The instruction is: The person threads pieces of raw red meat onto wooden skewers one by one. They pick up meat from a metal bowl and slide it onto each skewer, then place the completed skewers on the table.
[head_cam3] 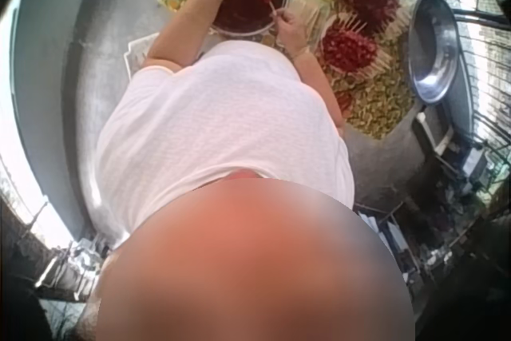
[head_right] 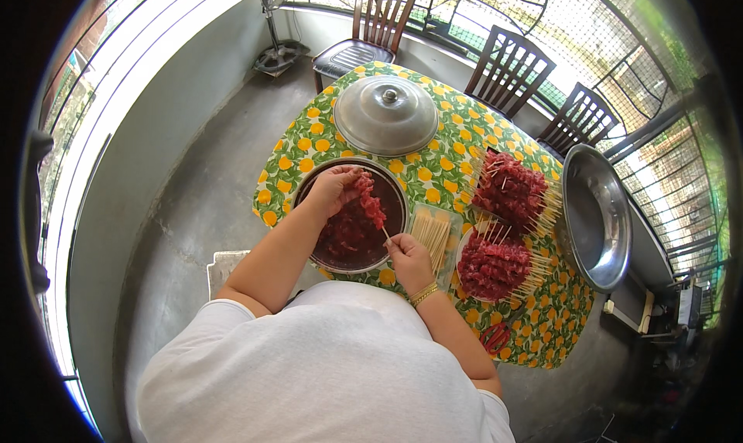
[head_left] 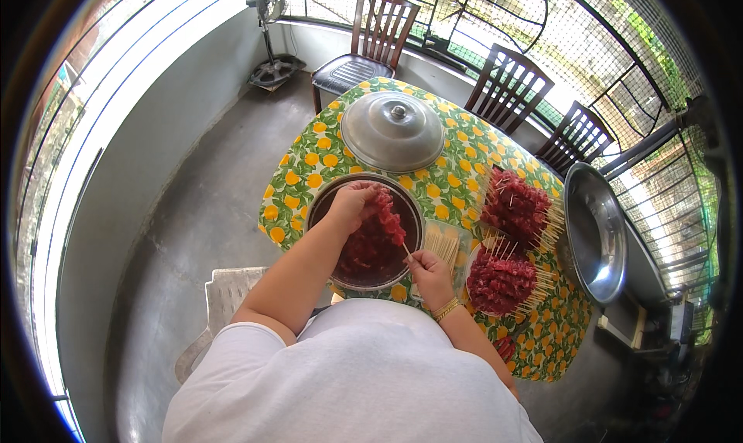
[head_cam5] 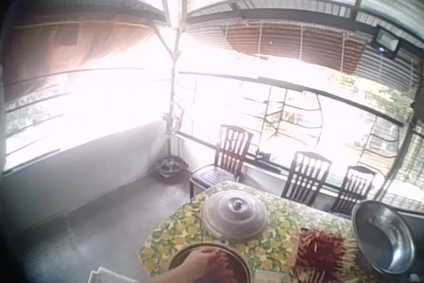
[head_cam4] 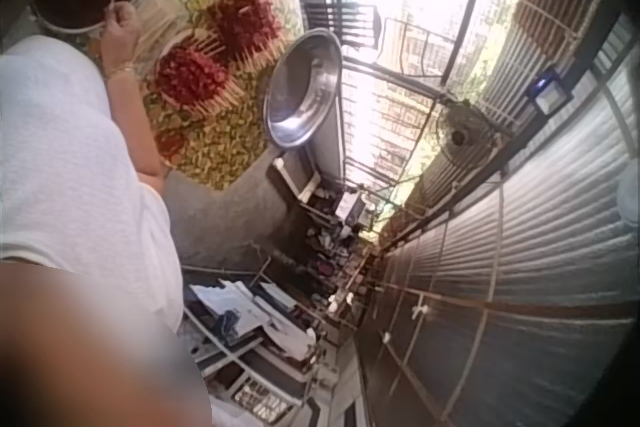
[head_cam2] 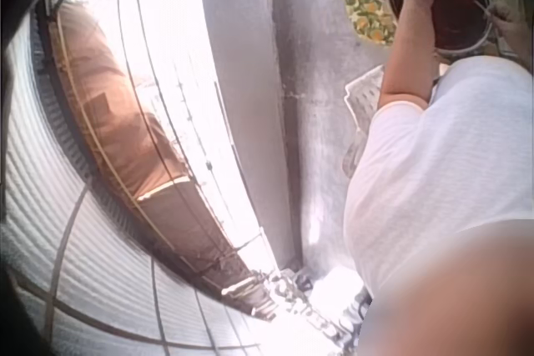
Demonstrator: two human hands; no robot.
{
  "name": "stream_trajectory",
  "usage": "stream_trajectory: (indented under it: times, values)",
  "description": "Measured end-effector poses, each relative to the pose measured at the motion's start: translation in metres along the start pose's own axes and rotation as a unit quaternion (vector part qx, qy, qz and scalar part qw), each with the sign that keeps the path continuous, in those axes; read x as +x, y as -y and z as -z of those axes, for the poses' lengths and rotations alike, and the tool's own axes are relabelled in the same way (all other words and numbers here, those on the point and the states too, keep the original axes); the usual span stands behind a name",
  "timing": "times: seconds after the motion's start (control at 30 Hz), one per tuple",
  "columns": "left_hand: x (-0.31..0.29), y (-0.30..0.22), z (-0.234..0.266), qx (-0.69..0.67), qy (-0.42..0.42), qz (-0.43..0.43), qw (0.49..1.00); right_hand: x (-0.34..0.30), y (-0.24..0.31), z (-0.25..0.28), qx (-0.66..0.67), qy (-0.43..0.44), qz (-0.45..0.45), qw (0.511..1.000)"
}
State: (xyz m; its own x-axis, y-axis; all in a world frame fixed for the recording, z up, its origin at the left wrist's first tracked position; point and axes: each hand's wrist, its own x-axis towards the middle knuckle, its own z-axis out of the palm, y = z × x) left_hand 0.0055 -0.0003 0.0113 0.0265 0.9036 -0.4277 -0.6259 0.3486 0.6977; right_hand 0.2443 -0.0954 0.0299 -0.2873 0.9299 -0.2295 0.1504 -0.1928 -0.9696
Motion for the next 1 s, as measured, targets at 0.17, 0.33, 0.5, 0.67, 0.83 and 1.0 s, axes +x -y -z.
stream_trajectory:
  times: [0.17, 0.33, 0.5, 0.67, 0.83, 1.0]
  values:
    - [-0.007, 0.002, -0.017, -0.053, 0.0, 0.035, 0.998, 0.002, 0.0, -0.003, -0.047, -0.022, 0.013, 0.999]
    - [-0.008, 0.006, -0.036, -0.058, -0.046, 0.01, 0.997, 0.001, 0.002, -0.008, -0.09, -0.008, 0.045, 0.995]
    - [-0.011, 0.015, -0.039, -0.042, -0.022, 0.011, 0.999, 0.004, 0.001, -0.015, -0.012, 0.002, 0.012, 1.0]
    - [-0.013, 0.021, -0.043, -0.038, -0.082, -0.039, 0.995, 0.009, 0.009, -0.014, -0.059, -0.001, 0.015, 0.998]
    - [-0.009, 0.034, -0.049, 0.074, -0.179, -0.129, 0.972, 0.007, 0.018, -0.02, -0.167, -0.015, 0.089, 0.982]
    - [-0.003, 0.043, -0.052, 0.103, -0.222, -0.212, 0.946, 0.006, 0.019, -0.022, -0.223, -0.024, 0.115, 0.968]
